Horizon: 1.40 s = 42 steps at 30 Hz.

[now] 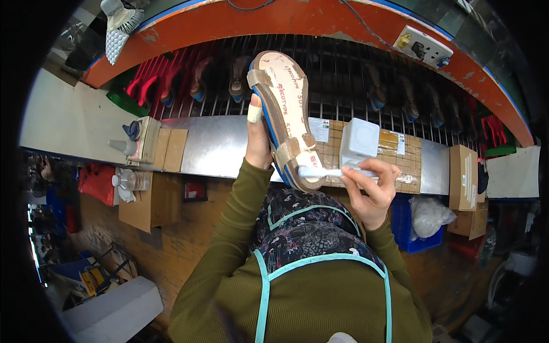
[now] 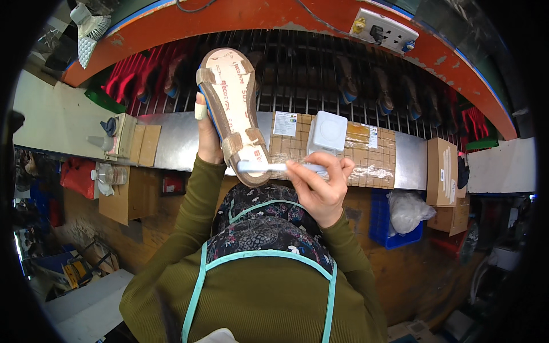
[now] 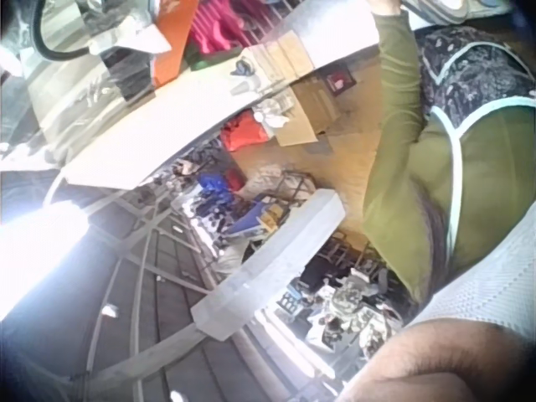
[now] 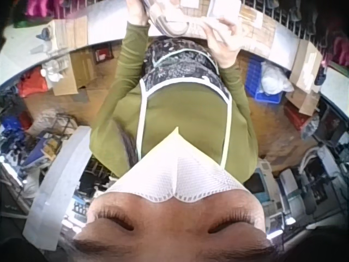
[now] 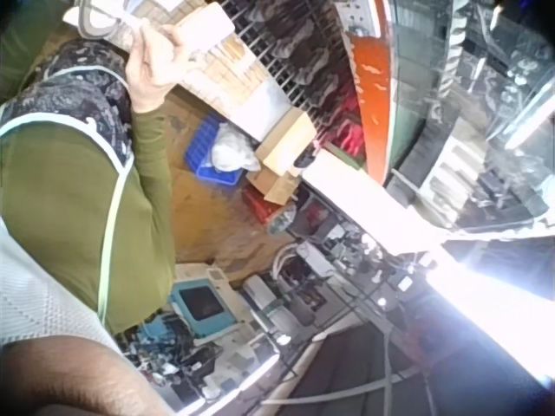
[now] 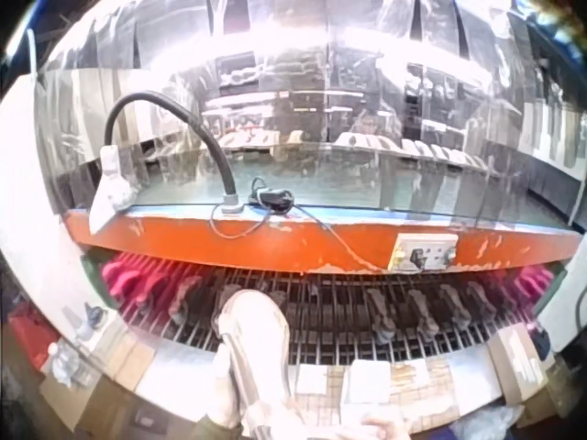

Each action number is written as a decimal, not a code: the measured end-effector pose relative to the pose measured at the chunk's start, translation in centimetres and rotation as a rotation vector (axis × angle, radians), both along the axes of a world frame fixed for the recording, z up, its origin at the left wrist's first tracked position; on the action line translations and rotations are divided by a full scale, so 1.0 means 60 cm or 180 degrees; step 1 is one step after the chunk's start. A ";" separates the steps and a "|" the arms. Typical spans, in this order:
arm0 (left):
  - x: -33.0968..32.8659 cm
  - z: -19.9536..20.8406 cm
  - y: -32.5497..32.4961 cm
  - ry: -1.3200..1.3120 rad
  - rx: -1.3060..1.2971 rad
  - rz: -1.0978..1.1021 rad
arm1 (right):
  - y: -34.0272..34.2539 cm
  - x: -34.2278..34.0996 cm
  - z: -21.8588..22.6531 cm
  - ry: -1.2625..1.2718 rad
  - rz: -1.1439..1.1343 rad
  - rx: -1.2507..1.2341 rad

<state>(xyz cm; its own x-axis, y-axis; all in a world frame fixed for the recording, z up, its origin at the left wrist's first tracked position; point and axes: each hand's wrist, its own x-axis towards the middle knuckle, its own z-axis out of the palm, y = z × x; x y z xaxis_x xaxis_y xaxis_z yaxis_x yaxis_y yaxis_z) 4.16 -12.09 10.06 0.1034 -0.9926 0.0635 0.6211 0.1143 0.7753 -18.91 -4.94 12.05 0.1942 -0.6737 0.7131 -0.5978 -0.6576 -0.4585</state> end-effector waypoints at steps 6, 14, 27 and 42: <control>0.008 0.006 -0.016 0.0181 0.0213 -0.0287 | 0.002 -0.013 -0.009 -0.0260 0.0070 0.0105; -0.002 0.018 -0.024 0.0018 0.0214 -0.0473 | 0.001 -0.007 0.010 0.0075 0.0094 -0.0296; -0.028 0.013 -0.034 0.0087 0.0264 -0.0864 | -0.012 -0.022 0.020 0.0370 0.0074 -0.0590; -0.057 -0.052 -0.071 0.1341 -0.0396 -0.2036 | 0.023 -0.062 -0.004 0.0071 0.0232 -0.0387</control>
